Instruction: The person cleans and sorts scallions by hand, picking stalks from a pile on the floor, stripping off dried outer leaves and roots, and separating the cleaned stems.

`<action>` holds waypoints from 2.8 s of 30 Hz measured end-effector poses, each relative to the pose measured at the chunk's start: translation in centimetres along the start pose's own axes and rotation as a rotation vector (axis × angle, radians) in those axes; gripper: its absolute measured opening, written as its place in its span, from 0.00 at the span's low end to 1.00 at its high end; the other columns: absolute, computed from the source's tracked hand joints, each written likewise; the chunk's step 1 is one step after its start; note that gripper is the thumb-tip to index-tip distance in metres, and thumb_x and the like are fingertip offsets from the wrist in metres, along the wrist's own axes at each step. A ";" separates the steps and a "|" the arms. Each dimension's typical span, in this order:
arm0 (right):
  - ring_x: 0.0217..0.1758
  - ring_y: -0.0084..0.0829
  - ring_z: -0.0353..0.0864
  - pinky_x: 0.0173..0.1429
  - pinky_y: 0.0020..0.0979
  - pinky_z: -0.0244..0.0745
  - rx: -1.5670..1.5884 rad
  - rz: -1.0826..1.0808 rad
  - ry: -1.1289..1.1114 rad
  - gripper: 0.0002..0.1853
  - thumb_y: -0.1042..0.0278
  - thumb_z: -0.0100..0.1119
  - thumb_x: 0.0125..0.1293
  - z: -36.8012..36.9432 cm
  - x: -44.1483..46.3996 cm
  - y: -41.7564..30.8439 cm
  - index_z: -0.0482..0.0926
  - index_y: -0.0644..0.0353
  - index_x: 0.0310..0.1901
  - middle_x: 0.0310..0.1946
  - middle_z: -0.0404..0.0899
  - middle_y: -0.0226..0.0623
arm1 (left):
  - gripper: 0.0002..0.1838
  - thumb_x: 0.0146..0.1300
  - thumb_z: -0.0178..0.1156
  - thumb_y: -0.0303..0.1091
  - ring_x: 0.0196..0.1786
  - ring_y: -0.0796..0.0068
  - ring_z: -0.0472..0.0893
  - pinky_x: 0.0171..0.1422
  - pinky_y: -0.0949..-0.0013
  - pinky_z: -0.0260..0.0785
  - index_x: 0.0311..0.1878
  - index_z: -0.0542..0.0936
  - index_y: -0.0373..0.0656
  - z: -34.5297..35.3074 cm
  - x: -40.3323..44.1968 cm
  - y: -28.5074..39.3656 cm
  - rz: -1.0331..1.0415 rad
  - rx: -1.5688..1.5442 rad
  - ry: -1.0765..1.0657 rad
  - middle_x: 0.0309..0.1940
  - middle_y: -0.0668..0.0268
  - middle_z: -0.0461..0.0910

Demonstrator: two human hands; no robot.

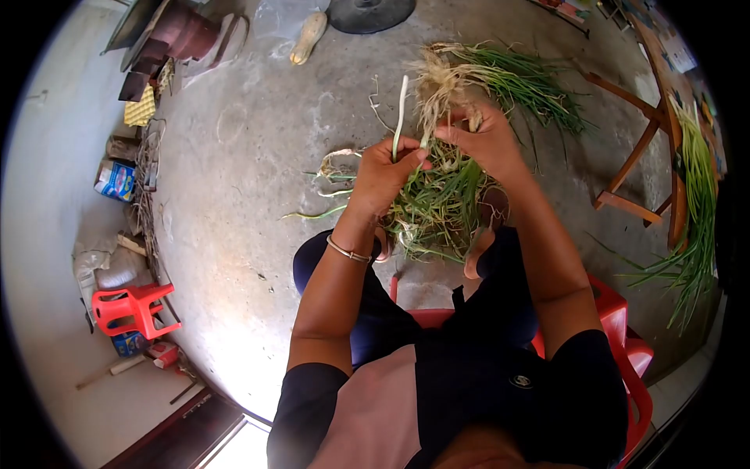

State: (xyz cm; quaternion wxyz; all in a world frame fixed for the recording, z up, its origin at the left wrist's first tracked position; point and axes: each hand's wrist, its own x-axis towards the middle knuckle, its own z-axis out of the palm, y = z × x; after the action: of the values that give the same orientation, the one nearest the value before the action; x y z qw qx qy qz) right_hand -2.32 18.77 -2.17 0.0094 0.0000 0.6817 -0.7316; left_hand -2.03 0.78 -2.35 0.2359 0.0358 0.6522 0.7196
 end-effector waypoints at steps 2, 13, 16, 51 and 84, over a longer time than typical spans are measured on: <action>0.33 0.16 0.72 0.40 0.19 0.69 -0.010 -0.042 -0.042 0.13 0.75 0.64 0.52 0.1 0.1 0.9 0.78 0.65 0.40 0.30 0.78 0.29 | 0.06 0.60 0.57 0.32 0.17 0.93 0.58 0.20 0.85 0.48 0.35 0.77 0.40 0.0 -0.1 -0.1 0.012 0.021 -0.008 0.23 0.71 0.78; 0.18 0.14 0.65 0.21 0.22 0.60 -0.397 -0.123 0.298 0.07 0.69 0.61 0.57 -3.6 2.0 1.3 0.80 0.62 0.36 0.18 0.73 0.25 | 0.06 0.60 0.56 0.32 0.17 0.93 0.59 0.20 0.85 0.48 0.36 0.78 0.40 -0.9 -0.5 0.9 -0.017 0.138 0.029 0.22 0.73 0.77; 0.16 0.15 0.63 0.21 0.24 0.59 -0.423 -0.047 0.419 0.09 0.66 0.61 0.57 -4.9 2.1 0.8 0.80 0.61 0.37 0.16 0.70 0.26 | 0.06 0.61 0.56 0.32 0.16 0.92 0.59 0.20 0.85 0.47 0.36 0.78 0.40 -1.5 -0.6 1.0 -0.015 0.122 0.042 0.22 0.73 0.77; 0.33 0.16 0.70 0.37 0.19 0.66 -0.277 -0.124 -0.275 0.11 0.72 0.62 0.55 1.2 0.2 1.1 0.76 0.62 0.40 0.32 0.74 0.24 | 0.12 0.47 0.66 0.32 0.26 0.63 0.78 0.32 0.68 0.69 0.35 0.80 0.39 -1.3 -1.5 1.0 0.415 0.741 0.248 0.23 0.58 0.78; 0.27 0.17 0.74 0.32 0.21 0.72 -0.256 0.178 -0.409 0.10 0.75 0.59 0.56 -0.2 -0.4 1.2 0.77 0.68 0.39 0.26 0.76 0.28 | 0.08 0.49 0.59 0.22 0.29 0.65 0.75 0.37 0.70 0.67 0.35 0.78 0.38 -1.9 -1.1 0.3 0.359 0.567 0.181 0.27 0.60 0.75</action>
State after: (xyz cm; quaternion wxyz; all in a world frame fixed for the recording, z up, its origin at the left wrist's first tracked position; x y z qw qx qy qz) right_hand -1.95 18.91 -3.37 0.2114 -0.0891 0.7498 -0.6206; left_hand -1.81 -1.40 -2.02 0.0272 0.1501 0.8277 0.5400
